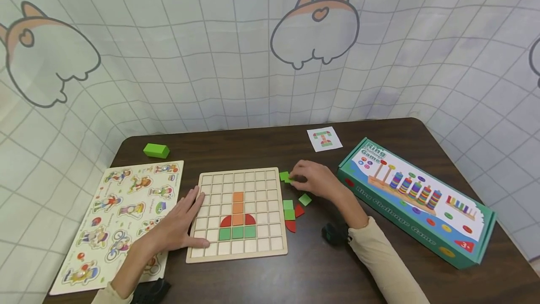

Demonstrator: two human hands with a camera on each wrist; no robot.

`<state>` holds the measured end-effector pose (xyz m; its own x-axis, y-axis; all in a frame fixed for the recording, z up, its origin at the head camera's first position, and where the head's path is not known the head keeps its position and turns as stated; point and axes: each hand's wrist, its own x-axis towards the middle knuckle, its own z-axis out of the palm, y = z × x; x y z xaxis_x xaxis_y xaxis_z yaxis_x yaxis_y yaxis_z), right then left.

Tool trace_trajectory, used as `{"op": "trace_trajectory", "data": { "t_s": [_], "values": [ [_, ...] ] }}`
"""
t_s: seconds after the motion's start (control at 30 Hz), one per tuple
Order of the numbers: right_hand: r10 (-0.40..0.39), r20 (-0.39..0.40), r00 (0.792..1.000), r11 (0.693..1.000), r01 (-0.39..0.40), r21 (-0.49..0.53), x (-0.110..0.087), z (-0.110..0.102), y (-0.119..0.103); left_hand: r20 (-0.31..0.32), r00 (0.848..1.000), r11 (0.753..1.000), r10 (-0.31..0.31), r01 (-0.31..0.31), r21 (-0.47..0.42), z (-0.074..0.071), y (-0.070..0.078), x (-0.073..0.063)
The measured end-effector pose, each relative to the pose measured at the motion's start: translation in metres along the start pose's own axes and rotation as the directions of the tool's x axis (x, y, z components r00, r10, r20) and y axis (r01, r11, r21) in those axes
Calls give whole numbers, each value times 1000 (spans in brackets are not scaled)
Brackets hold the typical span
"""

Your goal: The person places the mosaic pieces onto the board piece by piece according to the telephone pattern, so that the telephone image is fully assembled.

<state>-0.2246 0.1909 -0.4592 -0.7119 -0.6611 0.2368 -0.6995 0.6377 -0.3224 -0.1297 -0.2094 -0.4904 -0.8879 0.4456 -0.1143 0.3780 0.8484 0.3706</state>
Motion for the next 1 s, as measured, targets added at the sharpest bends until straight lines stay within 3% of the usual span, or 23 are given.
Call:
{"op": "trace_trajectory", "data": {
  "t_s": [0.13, 0.23, 0.43, 0.63, 0.8, 1.0],
  "values": [
    [-82, -108, 991, 991, 92, 94, 20, -6, -12, -5, 1000, 1000, 3, -3, 3, 0, 0, 0],
    [-136, -101, 986, 981, 148, 128, 42, -1, -29, -7, 1000, 1000, 2, -2, -3, 0, 0, 0],
    [-151, 51, 987, 978, 141, 155, 81, 29, -56, -7, 1000, 1000, -2, 2, -4, 0, 1, 0],
    [-136, 190, 972, 978, 101, 183, 97, 47, -65, 11, 1000, 1000, -6, 6, -5, 1, 2, 1],
    [-155, 233, 960, 978, 117, 171, 101, 52, -68, 6, 1000, 1000, -5, 5, -10, 0, 1, 0],
    [-152, 239, 959, 982, 118, 150, 101, 54, -69, 6, 1000, 1000, -10, 10, -8, 1, 1, -1]
  ]
}}
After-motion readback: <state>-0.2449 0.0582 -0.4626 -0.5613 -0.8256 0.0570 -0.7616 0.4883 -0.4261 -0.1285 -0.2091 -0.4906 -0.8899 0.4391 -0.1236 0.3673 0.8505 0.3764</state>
